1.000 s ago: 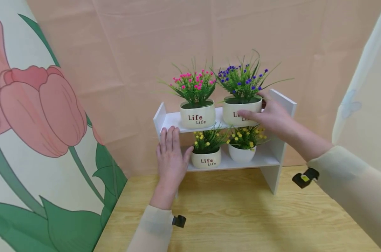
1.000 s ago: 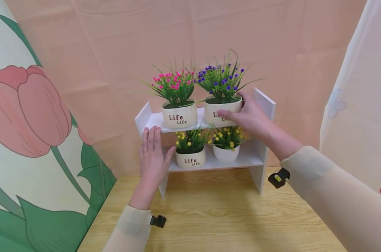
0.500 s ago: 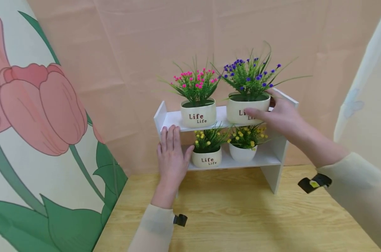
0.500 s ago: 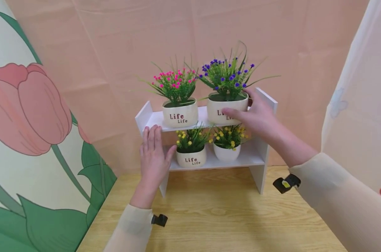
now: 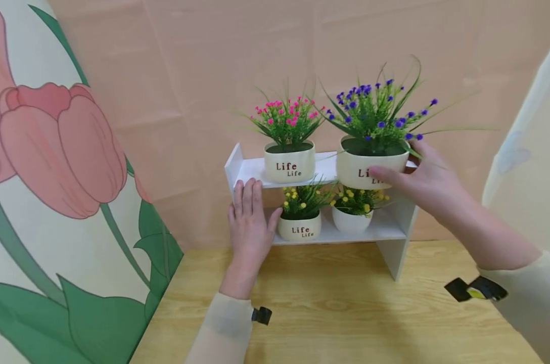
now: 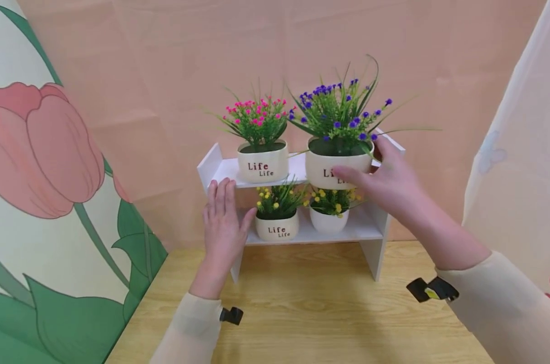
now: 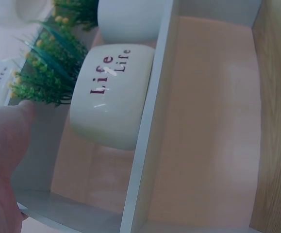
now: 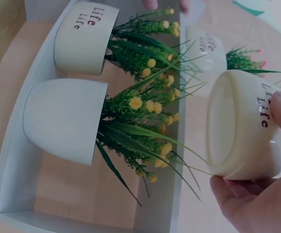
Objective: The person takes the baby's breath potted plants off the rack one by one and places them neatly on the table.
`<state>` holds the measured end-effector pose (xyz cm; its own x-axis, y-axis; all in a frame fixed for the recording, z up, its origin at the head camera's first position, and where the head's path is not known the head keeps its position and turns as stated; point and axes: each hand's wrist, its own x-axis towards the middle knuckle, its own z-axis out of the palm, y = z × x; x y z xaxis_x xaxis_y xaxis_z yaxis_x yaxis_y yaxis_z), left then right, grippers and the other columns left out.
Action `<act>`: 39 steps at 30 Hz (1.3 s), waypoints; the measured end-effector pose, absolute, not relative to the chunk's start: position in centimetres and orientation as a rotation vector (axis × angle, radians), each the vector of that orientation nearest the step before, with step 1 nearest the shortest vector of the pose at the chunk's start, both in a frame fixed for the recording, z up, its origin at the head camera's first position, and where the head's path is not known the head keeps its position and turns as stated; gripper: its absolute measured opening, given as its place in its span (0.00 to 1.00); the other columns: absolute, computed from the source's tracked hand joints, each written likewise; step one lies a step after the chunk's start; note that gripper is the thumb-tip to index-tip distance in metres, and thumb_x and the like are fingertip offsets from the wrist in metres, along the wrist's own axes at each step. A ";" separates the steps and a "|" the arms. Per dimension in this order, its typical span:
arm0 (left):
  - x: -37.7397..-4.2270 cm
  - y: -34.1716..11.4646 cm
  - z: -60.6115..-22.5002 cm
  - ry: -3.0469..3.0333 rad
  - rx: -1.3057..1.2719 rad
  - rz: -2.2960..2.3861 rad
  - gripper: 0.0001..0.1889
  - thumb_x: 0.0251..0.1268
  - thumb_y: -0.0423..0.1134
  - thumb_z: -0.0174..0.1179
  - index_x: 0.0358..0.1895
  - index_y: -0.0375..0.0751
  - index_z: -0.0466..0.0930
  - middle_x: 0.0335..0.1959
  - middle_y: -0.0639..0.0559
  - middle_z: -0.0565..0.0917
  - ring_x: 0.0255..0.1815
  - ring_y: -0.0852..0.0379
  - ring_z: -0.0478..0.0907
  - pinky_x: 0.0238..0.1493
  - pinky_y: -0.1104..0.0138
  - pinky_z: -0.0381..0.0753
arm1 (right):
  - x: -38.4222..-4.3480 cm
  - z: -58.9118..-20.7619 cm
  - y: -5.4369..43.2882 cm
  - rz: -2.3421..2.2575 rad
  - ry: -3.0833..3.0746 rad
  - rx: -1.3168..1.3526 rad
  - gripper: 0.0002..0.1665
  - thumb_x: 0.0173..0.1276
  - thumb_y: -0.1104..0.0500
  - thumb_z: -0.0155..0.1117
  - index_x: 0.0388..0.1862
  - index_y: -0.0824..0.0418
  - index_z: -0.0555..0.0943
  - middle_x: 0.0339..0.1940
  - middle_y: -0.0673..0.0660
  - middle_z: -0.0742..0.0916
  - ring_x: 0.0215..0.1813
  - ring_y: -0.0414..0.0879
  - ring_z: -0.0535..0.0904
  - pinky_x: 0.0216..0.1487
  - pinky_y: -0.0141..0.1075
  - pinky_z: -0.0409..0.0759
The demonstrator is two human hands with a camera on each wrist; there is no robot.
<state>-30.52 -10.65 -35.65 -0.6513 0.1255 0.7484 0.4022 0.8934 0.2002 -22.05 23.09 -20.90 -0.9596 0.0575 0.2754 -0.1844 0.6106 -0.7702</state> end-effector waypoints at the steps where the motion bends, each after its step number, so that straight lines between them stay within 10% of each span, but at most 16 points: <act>1: -30.5 -10.6 -35.6 -2.263 -0.380 -0.447 0.46 0.82 0.58 0.64 0.88 0.44 0.48 0.89 0.47 0.52 0.92 0.43 0.37 0.80 0.32 0.61 | -21.8 -21.0 23.2 1.272 -2.564 0.098 0.74 0.69 0.27 0.75 0.95 0.52 0.40 0.88 0.66 0.67 0.85 0.67 0.66 0.76 0.66 0.71; 12: -30.2 -10.4 -35.7 -2.267 -0.402 -0.483 0.45 0.82 0.57 0.63 0.88 0.43 0.50 0.89 0.46 0.53 0.92 0.42 0.38 0.80 0.32 0.58 | -18.8 -22.9 24.0 1.242 -2.579 0.134 0.60 0.71 0.33 0.77 0.92 0.48 0.58 0.84 0.62 0.74 0.81 0.72 0.69 0.74 0.68 0.72; 39: -30.7 -10.6 -35.5 -2.248 -0.379 -0.491 0.44 0.83 0.57 0.63 0.87 0.43 0.50 0.88 0.45 0.55 0.92 0.41 0.41 0.80 0.34 0.59 | -14.4 -31.5 26.9 1.096 -2.652 0.057 0.59 0.70 0.35 0.79 0.93 0.38 0.58 0.87 0.71 0.67 0.80 0.85 0.60 0.62 0.84 0.64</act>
<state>-30.70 -10.64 -35.46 -0.6449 0.1121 0.7560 0.4173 0.8804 0.2254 -14.36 26.86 -31.53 -0.9626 0.0666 0.2625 -0.1382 0.7130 -0.6875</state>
